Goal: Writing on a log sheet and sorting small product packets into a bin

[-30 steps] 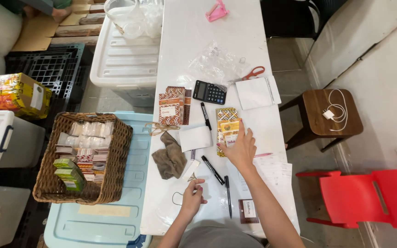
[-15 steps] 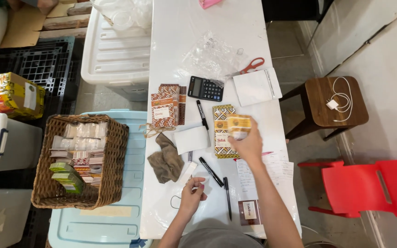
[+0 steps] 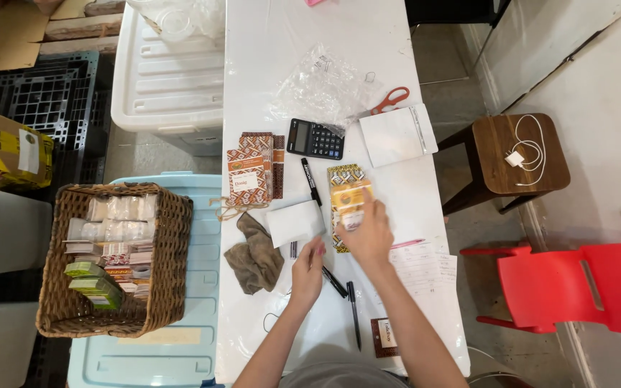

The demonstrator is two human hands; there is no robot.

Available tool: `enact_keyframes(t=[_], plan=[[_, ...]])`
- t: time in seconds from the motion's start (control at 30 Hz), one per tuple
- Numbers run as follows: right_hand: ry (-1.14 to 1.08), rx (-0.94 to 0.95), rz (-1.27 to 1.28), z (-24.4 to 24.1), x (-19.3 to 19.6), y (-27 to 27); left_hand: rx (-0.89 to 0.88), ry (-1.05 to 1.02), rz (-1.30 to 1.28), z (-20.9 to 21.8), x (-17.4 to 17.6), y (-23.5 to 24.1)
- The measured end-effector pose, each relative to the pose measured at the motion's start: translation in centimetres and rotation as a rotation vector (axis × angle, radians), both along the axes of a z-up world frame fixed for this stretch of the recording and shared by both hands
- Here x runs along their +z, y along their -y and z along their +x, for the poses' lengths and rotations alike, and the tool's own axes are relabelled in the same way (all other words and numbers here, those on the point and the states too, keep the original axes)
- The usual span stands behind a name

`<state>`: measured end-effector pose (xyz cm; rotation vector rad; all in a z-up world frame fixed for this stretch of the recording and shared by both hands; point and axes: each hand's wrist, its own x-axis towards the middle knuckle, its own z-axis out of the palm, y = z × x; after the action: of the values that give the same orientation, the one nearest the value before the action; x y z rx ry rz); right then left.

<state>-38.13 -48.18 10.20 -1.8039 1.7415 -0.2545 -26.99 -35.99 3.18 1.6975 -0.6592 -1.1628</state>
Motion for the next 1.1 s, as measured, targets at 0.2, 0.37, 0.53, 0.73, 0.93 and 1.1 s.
enact_keyframes(t=[0.2,0.37,0.53,0.73,0.93,1.1], plan=[[-0.085,0.065,0.013,1.0,-1.5,-0.8,-0.061,-0.006,0.025,-0.2,0.3,2.0],[0.016,0.033,0.093,0.8,2.2,-0.4,-0.05,-0.048,0.093,0.6,-1.9,2.0],[0.352,-0.16,0.222,-1.2,-1.3,1.8,-0.012,-0.351,0.187,-0.1,0.7,3.6],[0.577,-0.315,0.481,-1.4,-0.8,2.6,-0.022,-0.561,0.213,-0.7,3.3,6.5],[0.617,-0.3,0.461,-1.0,-1.8,2.8,-0.024,-0.586,0.204,-1.2,3.6,7.8],[0.633,-0.277,0.42,-0.6,-0.8,3.4,-0.041,-0.547,0.193,-1.1,5.1,9.5]])
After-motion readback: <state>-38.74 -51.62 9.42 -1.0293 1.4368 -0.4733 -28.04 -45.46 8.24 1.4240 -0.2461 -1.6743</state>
